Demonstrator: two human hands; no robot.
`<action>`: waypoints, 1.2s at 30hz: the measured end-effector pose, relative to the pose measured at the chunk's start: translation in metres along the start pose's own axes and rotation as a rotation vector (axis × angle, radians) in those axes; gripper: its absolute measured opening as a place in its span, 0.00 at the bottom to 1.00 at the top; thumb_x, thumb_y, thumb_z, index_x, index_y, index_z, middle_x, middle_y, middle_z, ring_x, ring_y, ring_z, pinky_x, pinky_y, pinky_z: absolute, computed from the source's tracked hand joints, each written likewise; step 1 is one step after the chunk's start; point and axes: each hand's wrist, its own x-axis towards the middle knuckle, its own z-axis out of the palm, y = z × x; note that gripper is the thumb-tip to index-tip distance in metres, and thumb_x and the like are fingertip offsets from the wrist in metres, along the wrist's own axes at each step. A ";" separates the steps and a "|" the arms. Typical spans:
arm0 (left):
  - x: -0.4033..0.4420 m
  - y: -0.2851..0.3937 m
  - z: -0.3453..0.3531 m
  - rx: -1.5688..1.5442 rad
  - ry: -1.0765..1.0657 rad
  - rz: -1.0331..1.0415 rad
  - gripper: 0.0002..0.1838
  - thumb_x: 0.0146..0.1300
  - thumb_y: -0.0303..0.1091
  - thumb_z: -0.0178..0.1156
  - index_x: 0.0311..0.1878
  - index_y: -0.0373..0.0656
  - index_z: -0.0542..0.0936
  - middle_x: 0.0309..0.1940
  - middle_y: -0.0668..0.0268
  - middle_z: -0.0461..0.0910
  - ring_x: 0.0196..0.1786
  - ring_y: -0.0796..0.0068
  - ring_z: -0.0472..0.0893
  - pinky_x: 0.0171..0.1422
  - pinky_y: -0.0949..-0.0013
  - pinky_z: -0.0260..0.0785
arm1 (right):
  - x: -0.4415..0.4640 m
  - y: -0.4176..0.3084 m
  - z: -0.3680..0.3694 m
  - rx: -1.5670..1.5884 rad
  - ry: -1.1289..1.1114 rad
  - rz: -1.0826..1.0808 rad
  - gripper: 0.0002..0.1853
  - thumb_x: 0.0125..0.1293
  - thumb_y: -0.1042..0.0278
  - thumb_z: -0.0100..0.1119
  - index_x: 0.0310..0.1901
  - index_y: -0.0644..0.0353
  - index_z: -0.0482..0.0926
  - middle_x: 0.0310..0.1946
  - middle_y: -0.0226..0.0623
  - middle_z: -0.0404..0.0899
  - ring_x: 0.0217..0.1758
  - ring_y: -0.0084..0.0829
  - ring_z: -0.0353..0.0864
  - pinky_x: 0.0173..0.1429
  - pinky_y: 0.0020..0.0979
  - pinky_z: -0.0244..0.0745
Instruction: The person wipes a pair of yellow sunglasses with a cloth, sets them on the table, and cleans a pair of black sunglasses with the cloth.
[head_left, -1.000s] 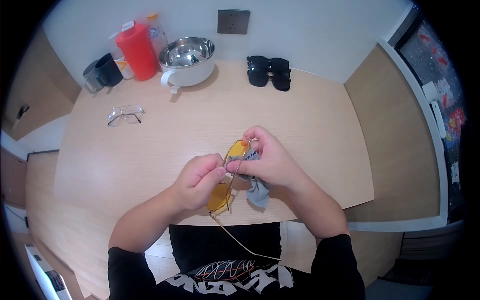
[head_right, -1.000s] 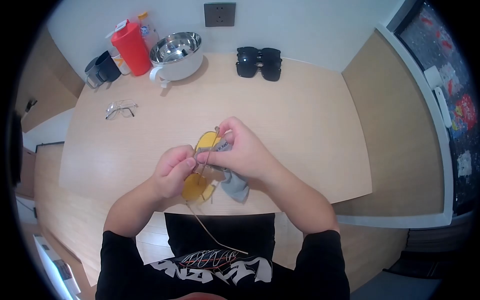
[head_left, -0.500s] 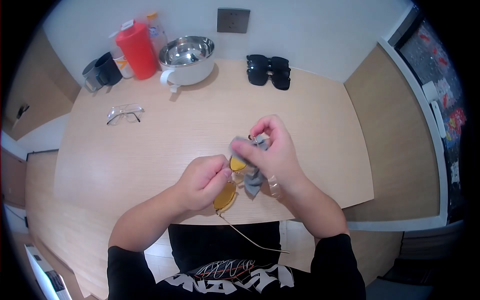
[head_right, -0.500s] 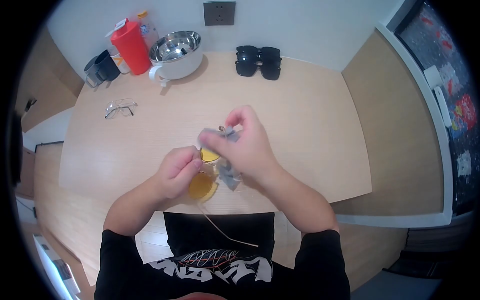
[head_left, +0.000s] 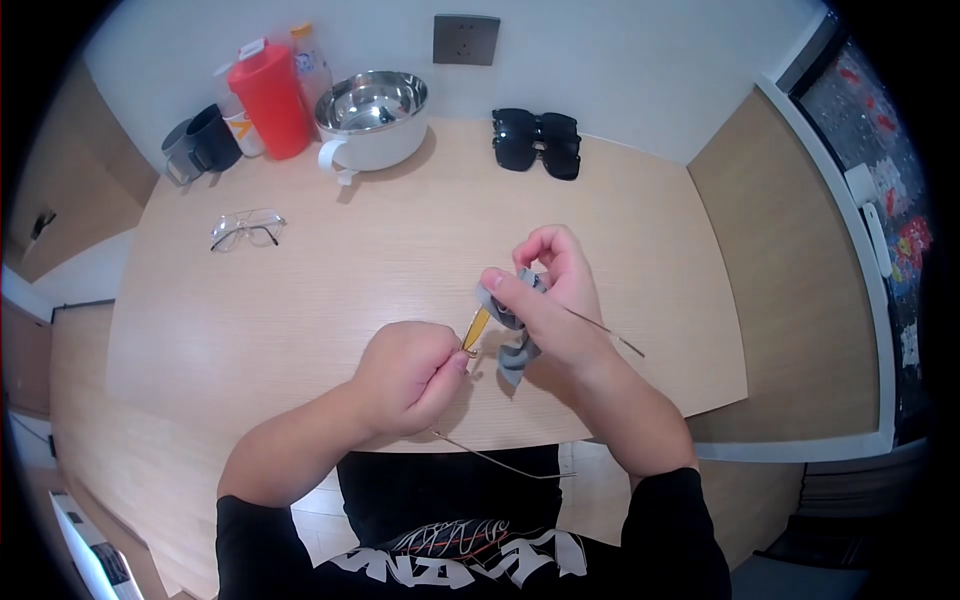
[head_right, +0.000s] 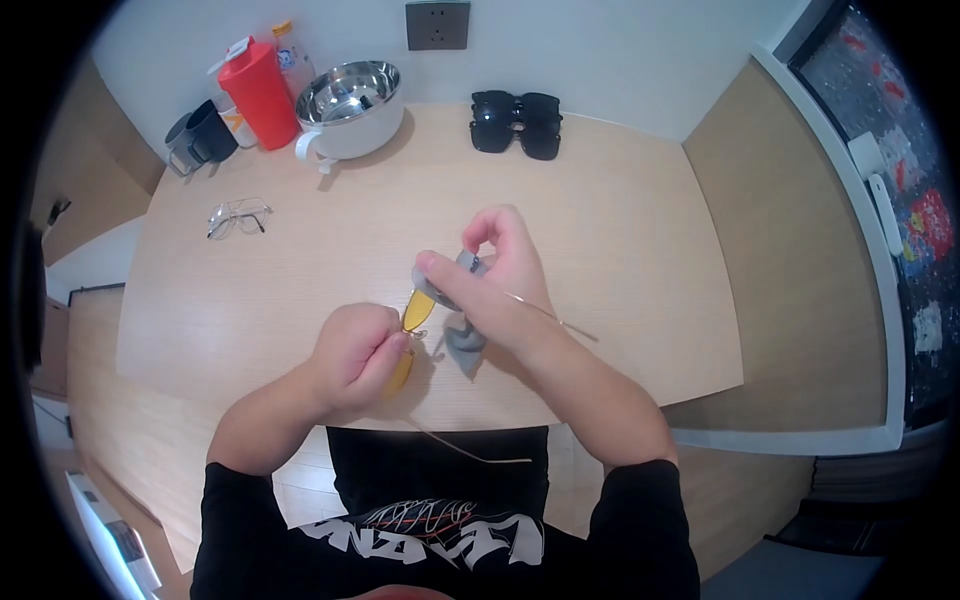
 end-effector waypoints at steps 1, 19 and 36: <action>0.000 0.000 0.000 -0.008 0.013 0.004 0.06 0.61 0.27 0.55 0.27 0.40 0.74 0.19 0.57 0.73 0.23 0.52 0.74 0.29 0.55 0.66 | 0.001 0.004 -0.003 -0.002 -0.043 0.005 0.25 0.56 0.67 0.74 0.44 0.57 0.64 0.35 0.32 0.71 0.35 0.18 0.72 0.35 0.21 0.70; -0.003 -0.002 0.000 -0.172 0.033 -0.032 0.07 0.63 0.27 0.54 0.29 0.38 0.75 0.21 0.56 0.73 0.24 0.53 0.74 0.30 0.57 0.66 | -0.003 0.004 -0.003 -0.173 -0.148 -0.035 0.23 0.58 0.63 0.74 0.43 0.57 0.66 0.35 0.31 0.71 0.35 0.17 0.75 0.35 0.20 0.71; -0.007 -0.004 -0.004 -1.123 0.152 -0.373 0.11 0.72 0.34 0.48 0.31 0.45 0.66 0.27 0.70 0.68 0.30 0.81 0.63 0.36 0.75 0.57 | 0.010 0.015 -0.016 -0.226 -0.134 -0.142 0.28 0.47 0.64 0.82 0.42 0.57 0.69 0.37 0.29 0.71 0.40 0.19 0.71 0.42 0.24 0.71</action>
